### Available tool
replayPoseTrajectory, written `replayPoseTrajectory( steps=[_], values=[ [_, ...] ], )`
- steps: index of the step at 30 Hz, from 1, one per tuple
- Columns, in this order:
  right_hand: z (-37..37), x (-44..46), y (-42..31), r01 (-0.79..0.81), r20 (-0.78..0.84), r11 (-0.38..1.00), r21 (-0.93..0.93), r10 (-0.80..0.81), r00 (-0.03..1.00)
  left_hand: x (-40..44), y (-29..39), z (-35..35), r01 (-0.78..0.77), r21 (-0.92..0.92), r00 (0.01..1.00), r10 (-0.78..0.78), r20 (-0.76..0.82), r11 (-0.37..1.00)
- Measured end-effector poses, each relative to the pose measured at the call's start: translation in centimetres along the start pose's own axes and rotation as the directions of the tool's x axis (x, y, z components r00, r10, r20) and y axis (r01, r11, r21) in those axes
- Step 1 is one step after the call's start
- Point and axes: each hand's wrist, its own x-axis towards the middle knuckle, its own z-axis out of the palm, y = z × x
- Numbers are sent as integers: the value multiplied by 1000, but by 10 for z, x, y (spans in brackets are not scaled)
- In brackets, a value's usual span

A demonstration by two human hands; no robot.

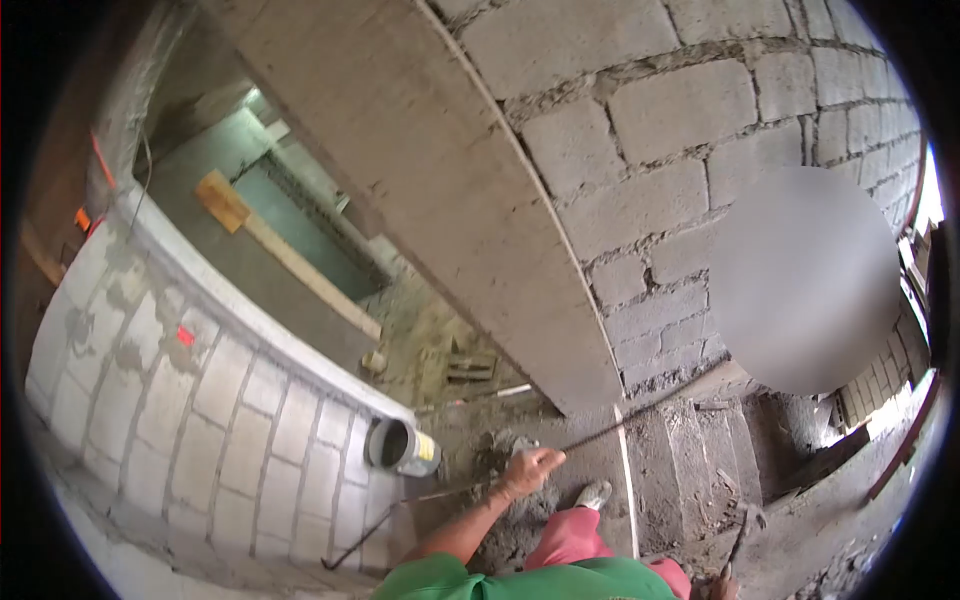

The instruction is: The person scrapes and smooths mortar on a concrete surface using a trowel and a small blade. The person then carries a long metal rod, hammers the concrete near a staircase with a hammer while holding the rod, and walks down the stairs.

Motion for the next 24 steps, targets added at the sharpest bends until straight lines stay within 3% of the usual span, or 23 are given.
replayPoseTrajectory(
  steps=[3, 7, 9, 12, 14, 15, 16, 18, 20, 23, 24],
  values=[
    [-28, 35, -9, 78, -15, 995, 64, -78, 997, -23, 35, -42, 12, 41, 972, -2, -236, 999],
    [-26, 28, -32, 161, -18, 970, 185, -160, 987, -26, 22, -109, -72, 24, 822, 73, -565, 997],
    [-11, -9, -72, 206, -45, 943, 260, -202, 978, -17, 18, -156, -125, 9, 747, 100, -658, 992],
    [33, -54, -116, 150, -83, 924, 353, -128, 988, 6, 4, -231, -226, -10, 644, 142, -752, 974],
    [67, -78, -145, 148, -130, 901, 407, -103, 986, 33, -14, -281, -298, 103, 576, 265, -773, 949],
    [85, -99, -167, 154, -151, 892, 425, -98, 984, 51, -25, -305, -320, 128, 569, 299, -766, 939],
    [103, -151, -224, 137, -161, 893, 429, -74, 984, 71, -39, -324, -320, 22, 581, 214, -785, 947],
    [132, -179, -256, 120, -181, 889, 443, -43, 983, 109, -63, -363, -275, -130, 642, 81, -762, 953],
    [156, -149, -247, 114, -95, 892, 437, -80, 992, 147, -76, -392, -335, -168, 655, 101, -749, 927],
    [186, -150, -290, 299, -246, 933, 200, -248, 937, 198, -98, -424, -385, -254, 686, 90, -722, 887],
    [198, -119, -291, 453, -303, 871, 188, -387, 871, 213, -107, -430, -380, -304, 710, 65, -701, 874]
  ],
)
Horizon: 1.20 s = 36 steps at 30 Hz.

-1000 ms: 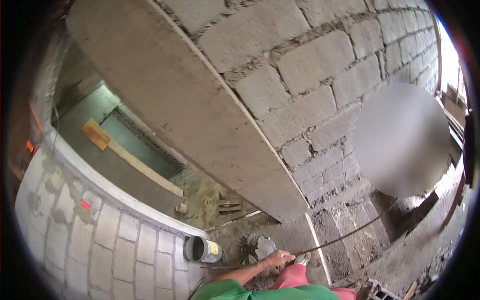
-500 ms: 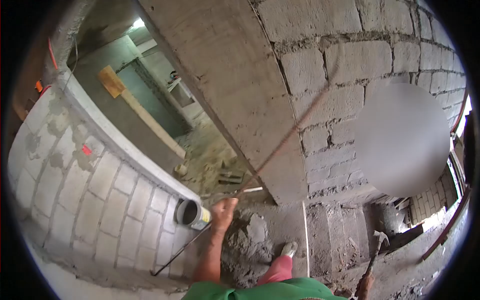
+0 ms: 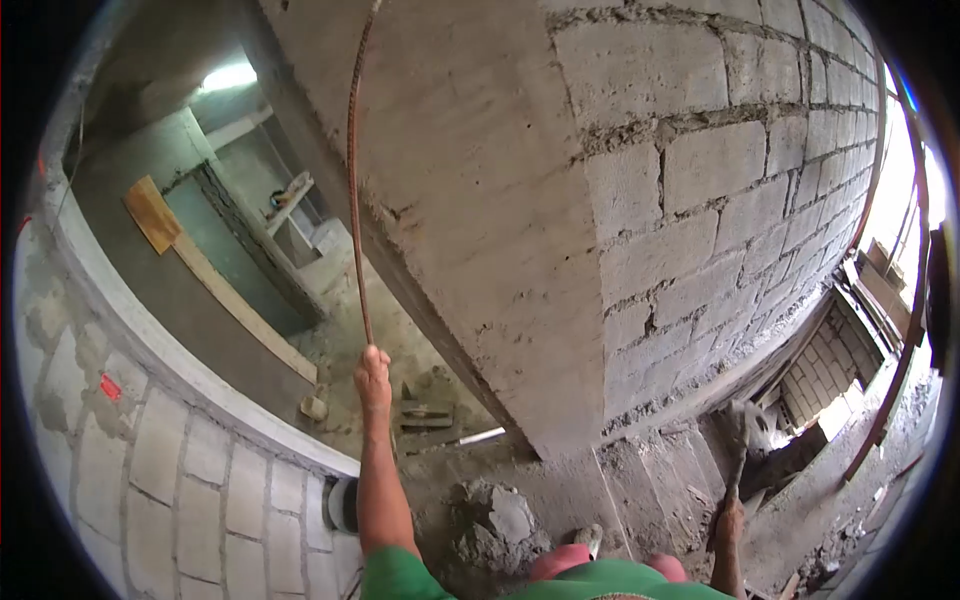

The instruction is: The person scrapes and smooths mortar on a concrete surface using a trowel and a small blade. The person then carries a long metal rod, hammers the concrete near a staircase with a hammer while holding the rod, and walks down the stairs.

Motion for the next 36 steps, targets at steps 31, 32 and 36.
replayPoseTrajectory(
  steps=[31, 32, 36],
  values=[
    [58, -20, -222, 345, 233, 935, 87, -356, 905, 100, 18, -4, -250, 346, 957, 286, -56, 904],
    [61, -24, -243, 487, 140, 872, 48, -489, 861, 107, 15, -4, -269, 382, 940, 327, -97, 884],
    [70, -62, -352, 610, 163, 736, 293, -667, 727, 125, 6, -1, -269, 531, 899, 407, -161, 804]
  ],
)
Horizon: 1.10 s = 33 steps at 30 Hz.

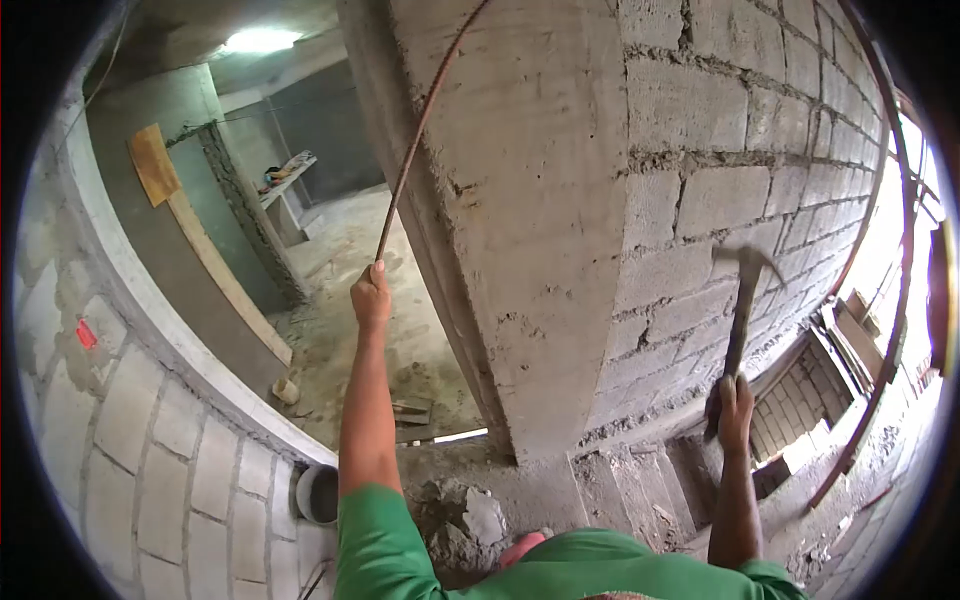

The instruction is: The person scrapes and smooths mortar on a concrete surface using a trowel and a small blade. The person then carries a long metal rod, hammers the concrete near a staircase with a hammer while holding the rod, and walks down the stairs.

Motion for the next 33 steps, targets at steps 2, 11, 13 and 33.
replayPoseTrajectory(
  steps=[2, 11, 13, 33],
  values=[
    [19, 24, -55, -9, 100, 991, 135, -5, 995, 2, -16, 15, -26, -8, 1000, 26, 14, 1000],
    [83, 97, -191, 448, -80, 894, 16, -446, 892, -9, -28, 47, -178, 50, 972, 183, -145, 983],
    [96, 107, -222, 520, -98, 854, 21, -516, 851, -13, -23, 42, -126, 40, 984, 130, -124, 991],
    [100, 159, -391, 915, -477, 392, 97, -789, 388, -17, -13, 49, -92, -12, 991, 91, -101, 996]
  ],
)
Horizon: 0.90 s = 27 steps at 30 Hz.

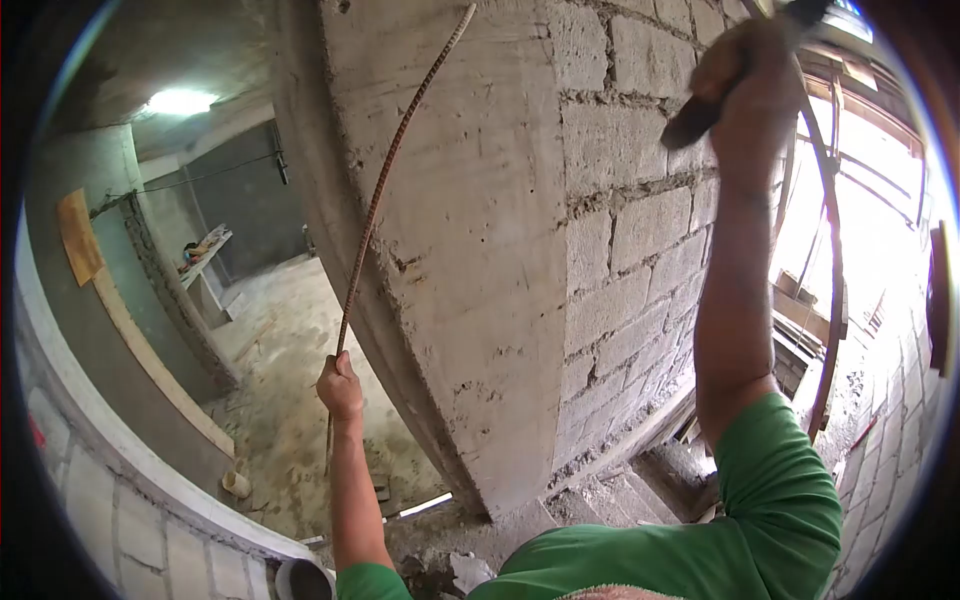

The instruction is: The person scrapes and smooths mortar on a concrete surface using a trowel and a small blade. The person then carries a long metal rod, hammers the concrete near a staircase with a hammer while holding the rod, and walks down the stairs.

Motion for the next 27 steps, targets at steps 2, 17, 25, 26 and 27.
replayPoseTrajectory(
  steps=[2, 17, 25, 26, 27],
  values=[
    [8, 9, 1, 109, -118, 985, 133, -93, 989, 2, 0, -3, 5, 15, 1000, -6, 17, 1000],
    [-34, -22, 36, -216, 174, 973, -80, 227, 958, -1, 4, -13, 29, 25, 992, -32, 122, 999],
    [-21, 16, 52, 192, 160, 928, -320, -147, 976, 3, 6, 2, -46, 6, 999, 46, -8, 999],
    [3, -15, 92, 209, 322, 863, -460, -57, 945, -4, 11, 1, -24, -13, 1000, 24, -9, 1000],
    [22, -50, 130, 216, 475, 828, -518, 68, 878, -9, 15, -1, -17, -17, 1000, 17, 2, 1000]
  ],
)
